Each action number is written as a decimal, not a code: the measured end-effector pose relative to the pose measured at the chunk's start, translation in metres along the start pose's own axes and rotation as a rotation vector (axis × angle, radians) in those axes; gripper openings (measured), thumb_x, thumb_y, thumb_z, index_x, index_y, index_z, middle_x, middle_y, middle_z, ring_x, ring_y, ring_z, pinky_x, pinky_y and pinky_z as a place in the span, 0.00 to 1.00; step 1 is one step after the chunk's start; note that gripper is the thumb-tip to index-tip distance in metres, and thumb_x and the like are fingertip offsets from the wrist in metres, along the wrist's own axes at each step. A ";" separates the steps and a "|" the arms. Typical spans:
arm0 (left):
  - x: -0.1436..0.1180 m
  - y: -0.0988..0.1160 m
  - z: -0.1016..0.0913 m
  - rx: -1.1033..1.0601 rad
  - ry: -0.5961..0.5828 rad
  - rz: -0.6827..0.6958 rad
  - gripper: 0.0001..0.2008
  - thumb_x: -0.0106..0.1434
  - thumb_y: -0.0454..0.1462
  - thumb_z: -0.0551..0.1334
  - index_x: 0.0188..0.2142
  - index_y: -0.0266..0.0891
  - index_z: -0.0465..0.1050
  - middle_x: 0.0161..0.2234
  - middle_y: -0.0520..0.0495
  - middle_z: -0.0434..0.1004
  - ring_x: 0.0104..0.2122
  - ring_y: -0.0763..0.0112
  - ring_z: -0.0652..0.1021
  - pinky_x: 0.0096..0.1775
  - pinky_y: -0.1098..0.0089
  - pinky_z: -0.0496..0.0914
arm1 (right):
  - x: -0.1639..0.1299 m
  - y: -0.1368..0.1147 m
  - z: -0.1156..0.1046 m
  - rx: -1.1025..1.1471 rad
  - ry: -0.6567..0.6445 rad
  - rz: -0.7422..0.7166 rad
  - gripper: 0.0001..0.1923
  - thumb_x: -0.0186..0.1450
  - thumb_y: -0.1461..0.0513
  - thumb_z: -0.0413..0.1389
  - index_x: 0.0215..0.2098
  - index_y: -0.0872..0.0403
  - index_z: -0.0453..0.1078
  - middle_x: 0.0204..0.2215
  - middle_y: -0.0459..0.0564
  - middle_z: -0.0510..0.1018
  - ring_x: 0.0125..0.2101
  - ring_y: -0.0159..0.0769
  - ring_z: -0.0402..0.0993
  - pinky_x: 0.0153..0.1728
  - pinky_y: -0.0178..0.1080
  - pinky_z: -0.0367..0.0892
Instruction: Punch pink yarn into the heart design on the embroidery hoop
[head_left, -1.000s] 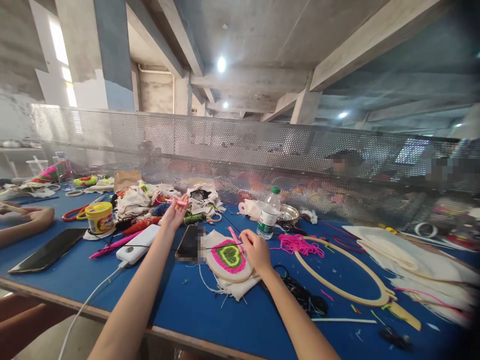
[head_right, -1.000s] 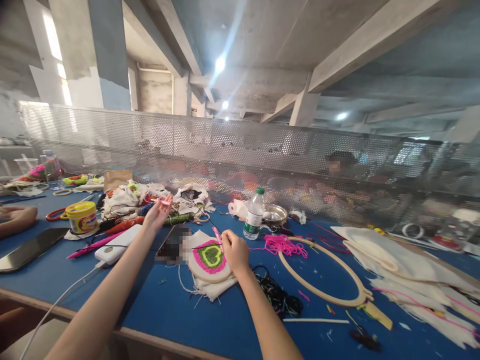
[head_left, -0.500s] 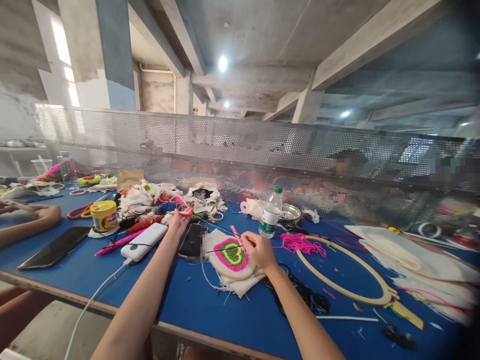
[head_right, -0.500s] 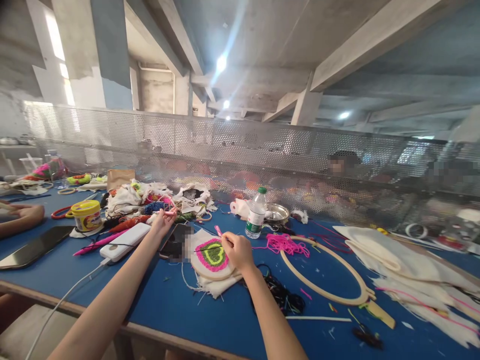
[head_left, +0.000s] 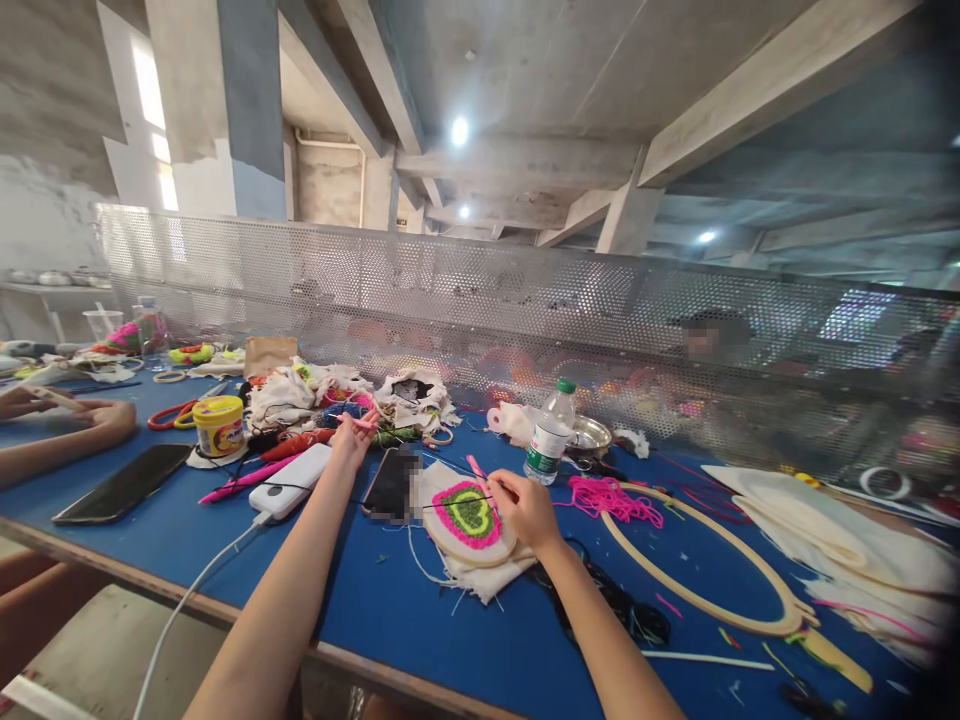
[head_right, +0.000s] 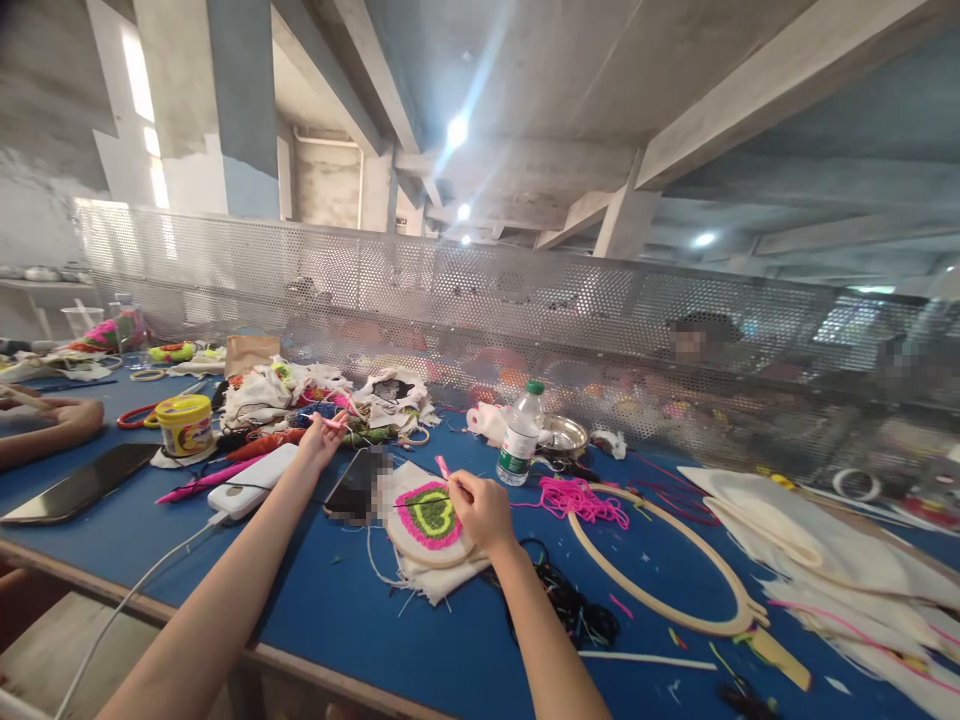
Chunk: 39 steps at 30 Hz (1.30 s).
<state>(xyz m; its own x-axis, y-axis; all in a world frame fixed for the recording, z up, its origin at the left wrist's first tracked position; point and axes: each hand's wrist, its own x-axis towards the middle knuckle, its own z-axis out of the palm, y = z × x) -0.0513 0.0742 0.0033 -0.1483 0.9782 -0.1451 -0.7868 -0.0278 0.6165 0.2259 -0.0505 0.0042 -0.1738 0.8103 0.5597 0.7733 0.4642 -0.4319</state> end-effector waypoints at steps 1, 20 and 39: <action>0.000 0.000 0.000 0.004 0.006 0.019 0.19 0.64 0.44 0.44 0.48 0.36 0.60 0.39 0.39 0.74 0.32 0.73 0.77 0.28 0.78 0.70 | 0.000 0.000 0.000 -0.003 0.000 -0.002 0.16 0.61 0.57 0.42 0.23 0.53 0.67 0.15 0.45 0.70 0.18 0.30 0.64 0.22 0.32 0.51; -0.002 -0.004 0.005 0.059 0.020 0.091 0.13 0.64 0.40 0.46 0.42 0.33 0.61 0.36 0.36 0.75 0.28 0.70 0.77 0.26 0.75 0.70 | 0.001 0.002 -0.001 -0.022 0.043 0.001 0.15 0.61 0.57 0.44 0.26 0.52 0.70 0.18 0.46 0.73 0.20 0.32 0.66 0.23 0.32 0.51; 0.002 -0.006 0.005 0.085 -0.026 0.088 0.17 0.63 0.41 0.47 0.46 0.31 0.62 0.39 0.33 0.74 0.31 0.68 0.77 0.28 0.74 0.70 | 0.002 0.006 -0.009 0.053 0.096 -0.015 0.15 0.60 0.58 0.44 0.25 0.54 0.69 0.18 0.46 0.72 0.19 0.30 0.65 0.23 0.31 0.55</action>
<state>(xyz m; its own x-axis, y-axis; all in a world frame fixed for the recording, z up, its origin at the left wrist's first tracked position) -0.0440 0.0768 0.0029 -0.1987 0.9777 -0.0682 -0.7179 -0.0978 0.6893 0.2351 -0.0491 0.0091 -0.1234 0.7664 0.6304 0.7372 0.4961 -0.4587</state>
